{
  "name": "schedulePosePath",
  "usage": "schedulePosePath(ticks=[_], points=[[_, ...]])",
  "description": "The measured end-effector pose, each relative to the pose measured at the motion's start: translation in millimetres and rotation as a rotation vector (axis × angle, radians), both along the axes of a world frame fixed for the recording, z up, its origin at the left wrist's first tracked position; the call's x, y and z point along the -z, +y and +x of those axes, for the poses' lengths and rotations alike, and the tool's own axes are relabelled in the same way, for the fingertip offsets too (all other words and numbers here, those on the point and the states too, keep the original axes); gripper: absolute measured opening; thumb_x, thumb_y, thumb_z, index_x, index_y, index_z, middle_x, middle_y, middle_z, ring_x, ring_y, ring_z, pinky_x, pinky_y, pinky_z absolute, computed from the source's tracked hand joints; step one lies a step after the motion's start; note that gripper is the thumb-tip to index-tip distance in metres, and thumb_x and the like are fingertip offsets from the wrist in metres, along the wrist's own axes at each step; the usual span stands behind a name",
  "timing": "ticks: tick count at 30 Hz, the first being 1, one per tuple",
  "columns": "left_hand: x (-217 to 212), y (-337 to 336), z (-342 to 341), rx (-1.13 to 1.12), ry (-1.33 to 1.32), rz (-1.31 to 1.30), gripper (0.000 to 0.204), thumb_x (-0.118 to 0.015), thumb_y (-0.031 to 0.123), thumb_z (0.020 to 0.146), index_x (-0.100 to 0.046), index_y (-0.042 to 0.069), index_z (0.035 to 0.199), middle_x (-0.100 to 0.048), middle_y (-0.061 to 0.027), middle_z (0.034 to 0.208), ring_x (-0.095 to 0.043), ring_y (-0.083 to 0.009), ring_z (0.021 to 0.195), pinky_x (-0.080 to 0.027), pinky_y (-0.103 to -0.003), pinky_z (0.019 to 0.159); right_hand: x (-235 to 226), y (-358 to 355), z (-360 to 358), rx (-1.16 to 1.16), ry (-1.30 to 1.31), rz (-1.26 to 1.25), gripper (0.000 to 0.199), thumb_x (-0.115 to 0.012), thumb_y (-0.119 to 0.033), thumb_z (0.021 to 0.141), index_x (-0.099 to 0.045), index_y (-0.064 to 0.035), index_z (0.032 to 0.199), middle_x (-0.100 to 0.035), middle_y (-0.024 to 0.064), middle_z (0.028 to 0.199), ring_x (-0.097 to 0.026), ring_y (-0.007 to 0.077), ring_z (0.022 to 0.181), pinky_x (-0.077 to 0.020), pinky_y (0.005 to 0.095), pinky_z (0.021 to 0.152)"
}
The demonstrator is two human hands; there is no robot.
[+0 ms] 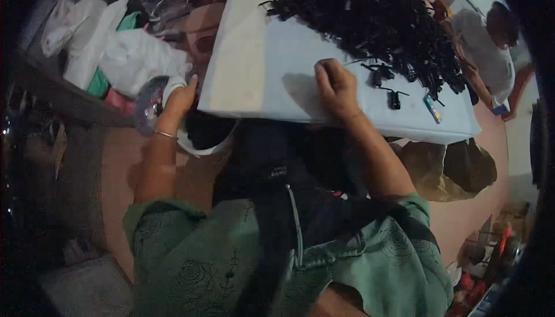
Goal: Inspecting and cleaning small black plastic components using a white cloth.
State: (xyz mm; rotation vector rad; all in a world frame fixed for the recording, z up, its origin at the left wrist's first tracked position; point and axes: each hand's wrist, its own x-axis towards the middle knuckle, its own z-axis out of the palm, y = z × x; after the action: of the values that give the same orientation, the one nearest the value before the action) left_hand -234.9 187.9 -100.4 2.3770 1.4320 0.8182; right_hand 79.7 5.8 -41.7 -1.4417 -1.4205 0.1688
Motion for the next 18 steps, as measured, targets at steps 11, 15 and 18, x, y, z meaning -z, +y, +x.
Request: schedulePosePath(ticks=[11,15,18], points=[[-90,-86,22,-0.397,-0.108,-0.508,0.058,-0.04,0.049,0.085,-0.056,-0.003,0.104,-0.055,-0.0247,0.105,-0.052,-0.0311,0.099,-0.038,-0.036,0.084,11,-92,18,0.164,-0.198,0.077,0.008,-0.053,-0.01,0.083,-0.054,-0.0017,0.081,-0.051,0.0041,0.06,-0.046,0.009,0.054,-0.0394,0.0234,0.051],[-74,-101,69,0.199,-0.377,-0.243,0.04,-0.048,0.031,0.085,-0.052,0.001,0.111,-0.054,-0.0178,0.109,-0.051,-0.0258,0.101,-0.038,-0.034,0.087,8,-132,69,0.528,0.042,-0.21,0.009,-0.055,-0.01,0.081,-0.055,-0.0023,0.085,-0.053,0.0073,0.061,-0.047,0.0095,0.052,-0.0389,0.0241,0.049],[-98,-122,147,0.564,-0.188,0.116,0.031,-0.053,0.012,0.079,-0.052,0.004,0.109,-0.055,-0.0158,0.1,-0.053,-0.0259,0.093,-0.041,-0.034,0.083,1,-150,105,0.704,-0.073,-0.194,0.013,-0.056,-0.011,0.08,-0.055,-0.0033,0.091,-0.055,0.011,0.063,-0.049,0.0139,0.051,-0.04,0.0272,0.049]])
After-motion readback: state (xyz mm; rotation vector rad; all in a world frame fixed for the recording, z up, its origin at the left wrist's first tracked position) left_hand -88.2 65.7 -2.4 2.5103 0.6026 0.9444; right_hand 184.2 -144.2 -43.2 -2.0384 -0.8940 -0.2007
